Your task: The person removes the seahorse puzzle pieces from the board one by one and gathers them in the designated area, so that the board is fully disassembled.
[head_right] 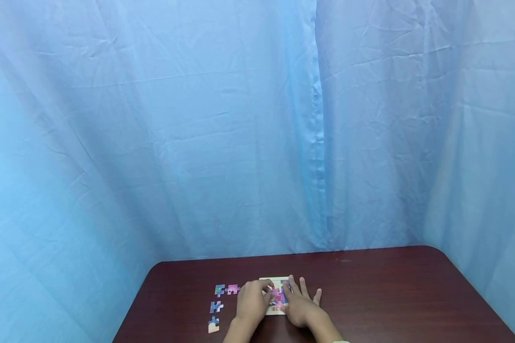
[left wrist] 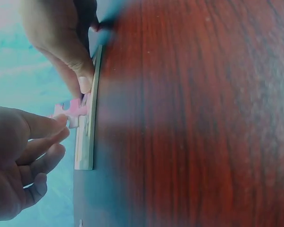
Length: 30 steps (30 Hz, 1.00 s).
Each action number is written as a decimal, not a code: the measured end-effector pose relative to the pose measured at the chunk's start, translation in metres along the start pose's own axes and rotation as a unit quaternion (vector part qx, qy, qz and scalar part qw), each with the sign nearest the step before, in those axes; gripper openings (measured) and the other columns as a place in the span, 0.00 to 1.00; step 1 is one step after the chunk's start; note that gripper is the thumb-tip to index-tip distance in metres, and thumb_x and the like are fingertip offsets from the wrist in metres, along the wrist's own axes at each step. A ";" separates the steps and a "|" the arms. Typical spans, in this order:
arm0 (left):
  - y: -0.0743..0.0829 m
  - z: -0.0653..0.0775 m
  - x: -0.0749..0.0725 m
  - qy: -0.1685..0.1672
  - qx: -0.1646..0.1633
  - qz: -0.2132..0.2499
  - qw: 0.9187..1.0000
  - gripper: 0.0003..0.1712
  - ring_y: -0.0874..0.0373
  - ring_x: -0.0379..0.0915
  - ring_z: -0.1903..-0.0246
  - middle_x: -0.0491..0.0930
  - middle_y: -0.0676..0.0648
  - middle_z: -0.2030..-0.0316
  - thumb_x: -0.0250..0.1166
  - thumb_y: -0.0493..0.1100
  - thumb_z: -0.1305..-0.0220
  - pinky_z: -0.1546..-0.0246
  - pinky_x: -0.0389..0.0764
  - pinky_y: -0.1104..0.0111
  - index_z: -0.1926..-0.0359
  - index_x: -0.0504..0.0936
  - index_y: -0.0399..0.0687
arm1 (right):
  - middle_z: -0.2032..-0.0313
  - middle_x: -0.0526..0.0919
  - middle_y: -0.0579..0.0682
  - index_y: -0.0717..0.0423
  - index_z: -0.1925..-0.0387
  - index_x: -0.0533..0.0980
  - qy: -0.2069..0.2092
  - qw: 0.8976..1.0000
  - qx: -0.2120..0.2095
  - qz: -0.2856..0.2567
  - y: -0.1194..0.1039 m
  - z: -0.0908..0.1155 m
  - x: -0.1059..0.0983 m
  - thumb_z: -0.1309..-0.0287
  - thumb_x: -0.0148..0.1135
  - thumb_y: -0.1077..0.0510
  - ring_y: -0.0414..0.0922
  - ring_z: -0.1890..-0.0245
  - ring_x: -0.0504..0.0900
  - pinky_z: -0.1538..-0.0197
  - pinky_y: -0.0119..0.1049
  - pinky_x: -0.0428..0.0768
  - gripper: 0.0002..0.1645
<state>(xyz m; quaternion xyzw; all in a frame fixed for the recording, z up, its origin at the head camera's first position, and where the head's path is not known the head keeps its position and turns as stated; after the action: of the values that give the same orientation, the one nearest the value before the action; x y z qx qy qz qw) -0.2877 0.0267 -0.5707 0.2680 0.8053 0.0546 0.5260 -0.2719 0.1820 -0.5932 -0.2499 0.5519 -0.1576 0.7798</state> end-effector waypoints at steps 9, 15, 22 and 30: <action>-0.006 0.006 -0.005 -0.038 -0.084 0.151 0.984 0.08 0.74 0.78 0.77 0.89 0.59 0.75 0.76 0.35 0.43 0.74 0.74 0.71 0.65 0.93 0.55 | 0.15 0.46 0.58 0.53 0.18 0.58 -0.002 1.000 0.003 0.031 -0.001 -0.001 0.001 0.25 0.59 0.48 0.67 0.15 0.38 0.30 0.84 0.28 0.42; -0.012 0.013 -0.007 -0.036 -0.137 0.212 0.967 0.07 0.73 0.78 0.75 0.90 0.57 0.71 0.76 0.38 0.39 0.75 0.75 0.73 0.60 0.94 0.53 | 0.15 0.47 0.58 0.51 0.18 0.59 -0.009 0.999 0.015 0.046 -0.006 0.001 -0.001 0.25 0.57 0.49 0.67 0.15 0.39 0.28 0.84 0.31 0.40; -0.022 0.019 -0.013 -0.027 -0.177 0.213 0.960 0.08 0.72 0.80 0.70 0.90 0.58 0.68 0.75 0.38 0.37 0.72 0.78 0.73 0.57 0.94 0.53 | 0.15 0.48 0.57 0.50 0.18 0.59 -0.007 0.998 0.023 0.053 -0.007 0.001 -0.001 0.25 0.57 0.47 0.65 0.15 0.40 0.27 0.83 0.32 0.40; -0.033 0.024 -0.025 -0.016 -0.190 0.193 0.963 0.06 0.71 0.76 0.72 0.89 0.57 0.69 0.75 0.39 0.37 0.74 0.74 0.71 0.60 0.94 0.52 | 0.15 0.49 0.57 0.51 0.18 0.59 0.002 0.999 0.017 0.044 -0.007 0.001 0.000 0.25 0.57 0.48 0.66 0.15 0.40 0.28 0.83 0.31 0.40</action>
<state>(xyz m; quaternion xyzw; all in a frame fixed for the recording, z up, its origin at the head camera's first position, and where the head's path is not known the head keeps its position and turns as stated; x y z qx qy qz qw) -0.2713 -0.0183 -0.5730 0.3140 0.7047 0.3028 0.5595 -0.2707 0.1766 -0.5892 -0.2120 0.5614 -0.1332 0.7887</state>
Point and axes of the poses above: each hand's wrist, its own z-axis away from the middle knuckle, its own x-axis out of the palm, y = z × x, the point moved 3 cm from there along -z, towards the middle knuckle
